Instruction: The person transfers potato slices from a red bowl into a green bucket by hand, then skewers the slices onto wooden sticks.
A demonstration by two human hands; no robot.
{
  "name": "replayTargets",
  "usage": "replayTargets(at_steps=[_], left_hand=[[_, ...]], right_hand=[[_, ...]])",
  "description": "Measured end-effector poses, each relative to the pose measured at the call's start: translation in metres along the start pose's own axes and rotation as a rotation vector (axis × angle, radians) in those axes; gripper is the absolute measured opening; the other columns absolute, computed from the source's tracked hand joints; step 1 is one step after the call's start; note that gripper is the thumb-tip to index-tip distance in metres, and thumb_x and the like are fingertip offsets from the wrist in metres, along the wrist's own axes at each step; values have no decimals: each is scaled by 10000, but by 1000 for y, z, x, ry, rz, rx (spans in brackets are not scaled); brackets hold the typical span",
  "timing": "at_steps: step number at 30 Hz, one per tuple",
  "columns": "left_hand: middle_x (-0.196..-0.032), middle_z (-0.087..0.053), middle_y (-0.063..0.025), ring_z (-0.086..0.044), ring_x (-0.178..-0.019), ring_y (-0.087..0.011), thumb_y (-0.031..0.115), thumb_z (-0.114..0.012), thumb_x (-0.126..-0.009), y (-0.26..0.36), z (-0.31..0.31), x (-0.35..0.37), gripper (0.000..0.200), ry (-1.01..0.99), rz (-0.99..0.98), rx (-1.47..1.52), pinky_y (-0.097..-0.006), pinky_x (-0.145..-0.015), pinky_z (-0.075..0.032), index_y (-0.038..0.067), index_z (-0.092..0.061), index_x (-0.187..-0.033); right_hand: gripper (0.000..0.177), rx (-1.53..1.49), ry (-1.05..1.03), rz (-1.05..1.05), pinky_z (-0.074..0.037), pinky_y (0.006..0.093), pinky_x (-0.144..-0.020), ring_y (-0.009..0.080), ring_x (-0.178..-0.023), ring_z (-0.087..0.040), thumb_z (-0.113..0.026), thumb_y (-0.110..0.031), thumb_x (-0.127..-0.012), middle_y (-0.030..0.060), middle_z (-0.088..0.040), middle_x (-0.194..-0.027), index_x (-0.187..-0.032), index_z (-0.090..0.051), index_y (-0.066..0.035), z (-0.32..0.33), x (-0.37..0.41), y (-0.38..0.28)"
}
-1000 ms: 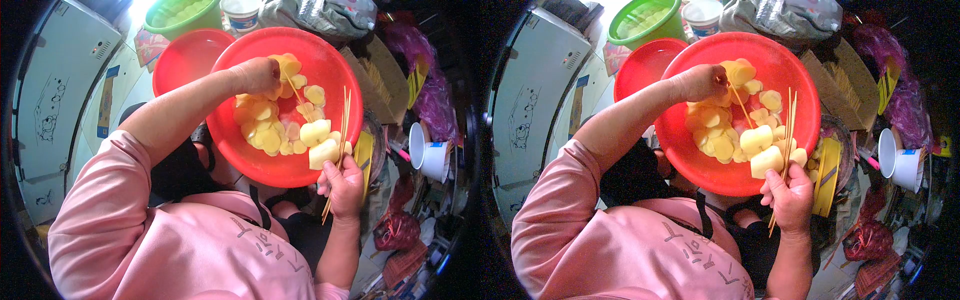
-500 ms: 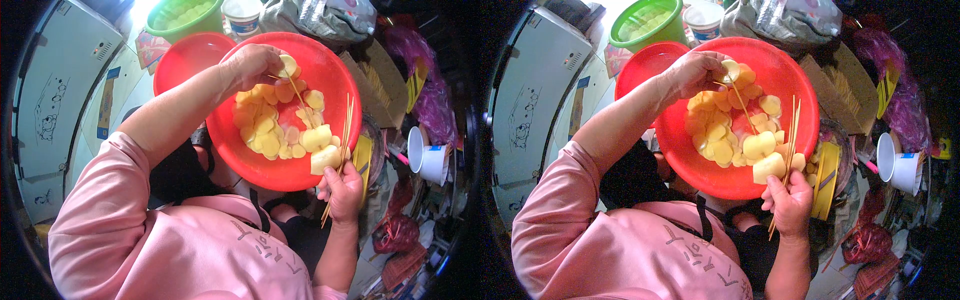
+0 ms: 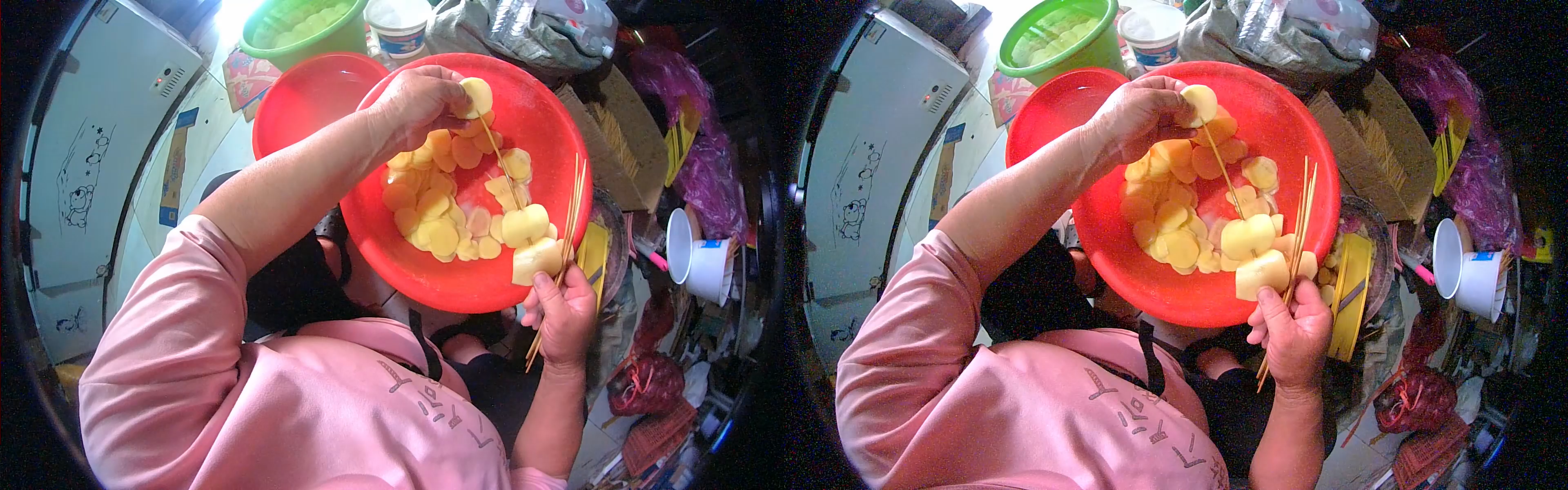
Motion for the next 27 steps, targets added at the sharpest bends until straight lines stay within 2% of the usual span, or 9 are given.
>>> replayTargets(at_steps=[4, 6, 8, 12, 14, 15, 21, 27], left_hand=[[-849, -611, -73, -632, -755, -197, 36, -582, -807, 3, 0, 2, 112, 13, -42, -34, -338, -717, -553, 36, -545, -913], [-849, -612, -76, -631, -750, -196, 43, -577, -813, 3, -1, 2, 99, 14, -57, -63, -340, -718, -552, 34, -550, -908], [-849, -615, -86, -630, -745, -200, 47, -557, -824, 7, -7, 3, 72, -36, -170, -224, -340, -709, -551, 35, -563, -894], [-862, -611, -88, -631, -743, -200, 68, -541, -838, 5, -15, 14, 67, -10, -93, -149, -334, -695, -549, 36, -575, -886], [-880, -605, -85, -630, -750, -207, 87, -524, -849, -1, -19, 17, 91, 3, 28, 2, -336, -698, -550, 35, -574, -903], [-880, -605, -85, -630, -750, -207, 87, -524, -849, -2, -18, 17, 91, 4, 29, 3, -336, -698, -550, 35, -574, -903], [-864, -582, -77, -620, -770, -221, 117, -514, -882, -4, -22, 16, 108, 23, -2, 14, -363, -705, -560, 28, -557, -926], [-887, -570, -76, -617, -802, -223, 130, -511, -901, -9, -9, 0, 125, 125, -95, -126, -381, -726, -561, 20, -538, -952]], right_hand=[[142, 0, 0, -8, -422, 178, -395, 61, -472, -502, -583, -109, -866, 17, -567, -647, -974, -571, -18, 0, 0, 1], [182, 7, 39, 36, -363, 143, -374, 36, -410, -452, -576, -144, -875, -6, -540, -602, -1001, -566, -13, -1, 0, 1], [184, 5, 34, 36, -365, 141, -375, 34, -413, -451, -575, -140, -875, -8, -538, -603, -1007, -566, -11, 0, -1, 2], [192, 13, 36, 39, -367, 141, -378, 30, -424, -453, -577, -131, -873, -11, -534, -606, -1020, -566, -8, 0, -1, 1], [169, -3, 18, 38, -400, 161, -389, 48, -464, -486, -575, -110, -870, 6, -552, -641, -1002, -564, -5, 0, -2, 1], [145, -18, -1, 37, -432, 181, -399, 67, -504, -519, -573, -89, -868, 23, -570, -676, -984, -563, -2, -1, -2, 1], [129, 3, -15, 26, -428, 181, -400, 71, -500, -519, -571, -91, -871, 28, -569, -669, -961, -553, -1, -4, -1, -3], [124, 9, -51, 40, -423, 182, -404, 73, -492, -520, -563, -85, -872, 32, -570, -665, -957, -545, 2, -7, 2, -6]])
Point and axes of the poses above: each hand's wrist, its own x-axis away from the middle knuckle, its own z-axis out of the back of the hand, y = z × x, the point moved 6 cm from there along -x, towards the middle knuckle
